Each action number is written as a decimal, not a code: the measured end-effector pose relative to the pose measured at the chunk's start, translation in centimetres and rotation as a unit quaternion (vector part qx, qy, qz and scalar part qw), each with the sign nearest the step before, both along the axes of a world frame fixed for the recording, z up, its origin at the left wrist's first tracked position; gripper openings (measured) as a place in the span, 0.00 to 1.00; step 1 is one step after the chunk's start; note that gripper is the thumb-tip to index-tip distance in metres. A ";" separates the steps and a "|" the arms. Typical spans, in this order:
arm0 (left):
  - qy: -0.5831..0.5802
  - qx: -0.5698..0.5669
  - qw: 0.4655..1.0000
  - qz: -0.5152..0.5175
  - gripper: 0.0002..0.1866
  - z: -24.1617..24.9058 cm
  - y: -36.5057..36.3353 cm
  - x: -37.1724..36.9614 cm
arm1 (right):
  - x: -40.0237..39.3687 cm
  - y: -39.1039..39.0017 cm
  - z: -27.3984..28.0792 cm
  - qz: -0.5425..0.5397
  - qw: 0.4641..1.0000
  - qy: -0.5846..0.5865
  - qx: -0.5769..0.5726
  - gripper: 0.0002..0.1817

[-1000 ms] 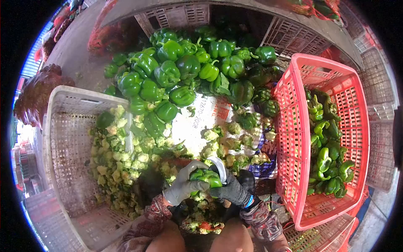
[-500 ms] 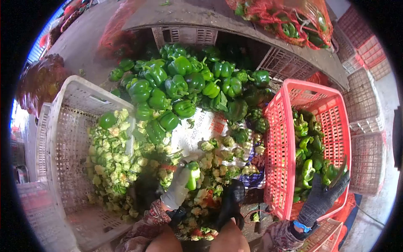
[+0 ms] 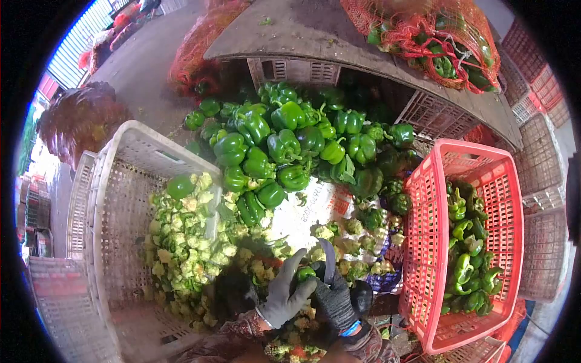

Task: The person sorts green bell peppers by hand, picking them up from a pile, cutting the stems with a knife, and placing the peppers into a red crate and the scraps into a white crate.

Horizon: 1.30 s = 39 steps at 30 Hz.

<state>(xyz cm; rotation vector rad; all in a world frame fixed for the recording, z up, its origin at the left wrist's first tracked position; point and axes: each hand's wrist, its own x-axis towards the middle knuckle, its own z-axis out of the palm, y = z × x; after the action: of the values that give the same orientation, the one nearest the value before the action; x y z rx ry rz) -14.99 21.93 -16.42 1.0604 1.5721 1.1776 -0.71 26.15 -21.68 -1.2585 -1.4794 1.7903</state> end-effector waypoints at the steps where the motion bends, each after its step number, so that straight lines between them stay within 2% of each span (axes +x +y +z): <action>1: -0.094 -0.048 0.993 0.048 0.31 -0.1 -0.1 1.0 | -0.1 0.2 0.2 0.012 1.000 -0.011 -0.001 0.27; 2: -0.281 -0.080 0.952 0.092 0.22 -1.5 0.1 1.6 | -0.1 0.2 0.8 0.020 1.000 -0.022 -0.006 0.28; 3: -0.254 -0.093 0.959 0.086 0.20 -2.2 -0.3 1.9 | -0.1 0.3 1.7 0.024 0.999 -0.035 -0.009 0.29; 5: -0.199 -0.106 0.972 0.067 0.15 -0.9 0.8 2.0 | -0.4 1.3 2.9 -0.004 0.998 0.059 -0.006 0.34; 7: -0.300 -0.170 0.934 0.091 0.12 0.2 1.8 2.4 | 0.8 0.9 1.2 -0.009 0.992 0.098 -0.076 0.36; 9: -0.389 -0.212 0.889 0.113 0.13 -0.7 1.8 2.7 | 1.8 0.7 -0.9 -0.022 0.995 0.080 -0.062 0.28; 10: -0.358 -0.187 0.910 0.097 0.13 -1.6 1.8 3.1 | 2.3 1.1 -1.5 -0.022 0.996 0.068 -0.055 0.25; 11: -0.357 -0.178 0.914 0.070 0.13 -2.0 1.9 3.2 | 3.0 1.7 0.0 -0.052 0.964 0.169 -0.197 0.21; 12: -0.355 -0.170 0.918 0.045 0.14 -2.2 1.9 3.2 | 3.8 2.3 1.5 -0.102 0.903 0.249 -0.334 0.18; 13: -0.390 -0.168 0.905 0.031 0.16 -2.5 2.0 3.1 | 4.0 2.8 2.5 -0.115 0.897 0.243 -0.352 0.16; 15: -0.440 -0.130 0.888 0.031 0.17 -2.8 2.9 3.0 | 4.9 3.6 2.0 -0.132 0.951 0.055 -0.272 0.14; 16: -0.454 -0.092 0.885 0.045 0.17 -1.5 4.8 2.8 | 5.5 3.0 -0.3 -0.181 0.970 0.058 -0.152 0.13; 17: -0.465 -0.050 0.881 0.063 0.18 -0.6 6.4 2.5 | 6.4 2.6 -2.2 -0.239 0.954 0.107 -0.145 0.12; 18: -0.514 -0.028 0.847 0.131 0.21 -2.2 7.6 1.8 | 6.8 2.8 -2.7 -0.293 0.934 0.156 -0.134 0.11; 19: -0.389 0.110 0.914 0.045 0.24 -0.3 9.8 1.9 | 7.5 3.4 -3.8 -0.255 0.966 0.001 -0.054 0.10; 20: -0.296 0.064 0.953 0.017 0.23 2.1 12.0 2.5 | 7.3 2.6 -4.4 -0.288 0.946 0.050 -0.143 0.10; 22: -0.160 0.057 0.981 -0.092 0.27 6.1 16.3 4.6 | 6.7 1.9 -3.5 -0.234 0.959 -0.021 -0.158 0.12; 24: -0.121 0.100 0.963 -0.221 0.32 7.8 17.9 8.4 | 6.8 1.9 -1.4 -0.050 0.976 -0.211 0.014 0.17; 25: -0.122 0.101 0.952 -0.263 0.34 8.4 17.7 10.0 | 7.0 2.1 -0.3 0.029 0.952 -0.283 0.116 0.20; 26: -0.192 0.064 0.939 -0.279 0.36 9.3 18.2 10.2 | 7.2 3.0 0.9 0.106 0.917 -0.311 0.226 0.27; 27: -0.051 0.071 0.966 -0.243 0.36 8.7 18.8 9.2 | 7.1 3.1 0.5 0.099 0.916 -0.300 0.246 0.28; 28: 0.093 0.074 0.972 -0.205 0.37 7.4 19.2 6.9 | 7.1 3.3 0.2 0.091 0.915 -0.289 0.266 0.28; 29: 0.234 0.075 0.955 -0.164 0.38 5.9 19.6 4.1 | 7.1 2.1 -1.7 0.006 0.951 -0.245 0.191 0.24; 30: 0.377 0.076 0.919 -0.087 0.39 4.2 20.0 0.6 | 7.1 1.3 -2.8 -0.076 0.971 -0.199 0.110 0.19; 32: 0.559 0.027 0.828 0.038 0.40 2.4 20.1 -4.7 | 7.5 1.7 -2.4 -0.091 0.975 -0.193 0.062 0.20; 33: 0.607 -0.020 0.790 0.087 0.40 1.8 20.3 -6.5 | 7.6 2.0 -2.2 -0.100 0.976 -0.191 0.042 0.20; 35: 0.592 -0.008 0.805 0.048 0.41 -0.6 20.8 -10.2 | 7.1 0.6 -5.7 -0.111 0.975 -0.183 0.067 0.19; 37: 0.578 -0.003 0.816 0.012 0.42 -2.0 21.0 -12.5 | 6.3 0.3 -5.6 -0.096 0.979 -0.165 0.076 0.18; 39: 0.564 0.002 0.826 -0.016 0.43 -2.9 21.3 -13.7 | 4.8 2.8 -1.2 -0.059 0.985 -0.140 0.079 0.16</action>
<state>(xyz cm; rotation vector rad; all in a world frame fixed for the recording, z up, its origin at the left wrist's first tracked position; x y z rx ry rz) -28.73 43.19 -19.28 1.9670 2.3746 0.4516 4.09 28.97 -22.91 -1.5281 -1.6232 1.4352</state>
